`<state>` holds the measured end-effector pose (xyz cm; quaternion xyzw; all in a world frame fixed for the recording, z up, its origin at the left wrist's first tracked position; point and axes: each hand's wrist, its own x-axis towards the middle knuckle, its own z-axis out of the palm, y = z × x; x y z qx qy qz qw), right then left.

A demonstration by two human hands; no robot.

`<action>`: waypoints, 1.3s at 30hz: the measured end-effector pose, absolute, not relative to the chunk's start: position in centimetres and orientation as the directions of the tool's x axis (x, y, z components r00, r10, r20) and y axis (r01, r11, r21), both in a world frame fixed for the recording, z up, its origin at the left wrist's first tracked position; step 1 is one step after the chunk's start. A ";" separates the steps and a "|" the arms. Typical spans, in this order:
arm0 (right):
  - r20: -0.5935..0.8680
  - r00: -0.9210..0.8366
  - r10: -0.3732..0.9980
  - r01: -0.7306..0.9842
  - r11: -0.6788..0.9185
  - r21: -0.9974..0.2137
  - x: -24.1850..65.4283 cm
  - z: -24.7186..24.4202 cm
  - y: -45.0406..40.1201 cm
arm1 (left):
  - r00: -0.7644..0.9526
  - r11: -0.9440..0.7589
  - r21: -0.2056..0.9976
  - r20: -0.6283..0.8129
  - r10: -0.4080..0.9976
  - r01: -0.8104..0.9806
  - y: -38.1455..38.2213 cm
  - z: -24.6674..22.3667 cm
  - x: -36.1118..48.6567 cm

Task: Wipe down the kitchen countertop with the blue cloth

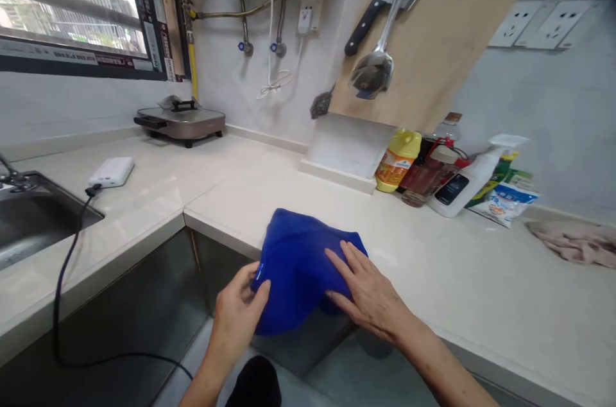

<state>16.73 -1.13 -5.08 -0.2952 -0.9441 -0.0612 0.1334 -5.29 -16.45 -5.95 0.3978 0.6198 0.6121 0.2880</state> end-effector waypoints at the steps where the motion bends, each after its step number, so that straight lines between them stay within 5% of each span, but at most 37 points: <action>1: 0.276 -0.789 0.549 0.578 0.816 0.029 17.1 -4.9 -1.0 | -0.484 -0.075 0.991 0.119 0.867 0.109 -16.2 -5.2 -5.5; 5: 0.218 -0.767 0.603 0.614 0.789 -0.022 19.8 -4.2 0.0 | -0.353 0.006 0.941 0.121 0.928 0.338 -14.8 -2.4 -5.7; 11: 0.043 -0.686 0.727 0.714 0.683 -0.156 27.3 -2.8 1.3 | -0.224 0.103 0.567 0.146 0.964 0.817 -12.7 1.7 -3.9; 17: 0.156 -0.520 0.840 0.846 0.532 -0.045 29.8 -3.1 1.6 | 0.289 -0.444 0.492 0.361 0.887 0.749 -5.5 1.6 0.8; 22: 0.270 -0.441 0.856 0.888 0.459 -0.003 27.0 -4.4 0.2 | 0.572 -0.620 0.387 0.247 0.782 0.682 0.7 -1.4 3.4; 28: 0.068 -0.565 0.822 0.823 0.568 -0.028 25.5 -3.3 2.1 | 0.631 -0.637 0.376 0.156 0.760 0.673 5.7 -2.0 -0.8; 33: 0.077 -0.571 0.817 0.820 0.572 0.007 20.5 -2.6 7.3 | 0.535 -0.539 0.342 0.113 0.837 0.770 8.7 -1.6 -4.6; 39: 0.057 -0.537 0.842 0.842 0.539 -0.024 16.1 -2.8 12.8 | 0.375 -0.434 0.443 0.218 0.901 0.784 10.3 -2.0 -6.7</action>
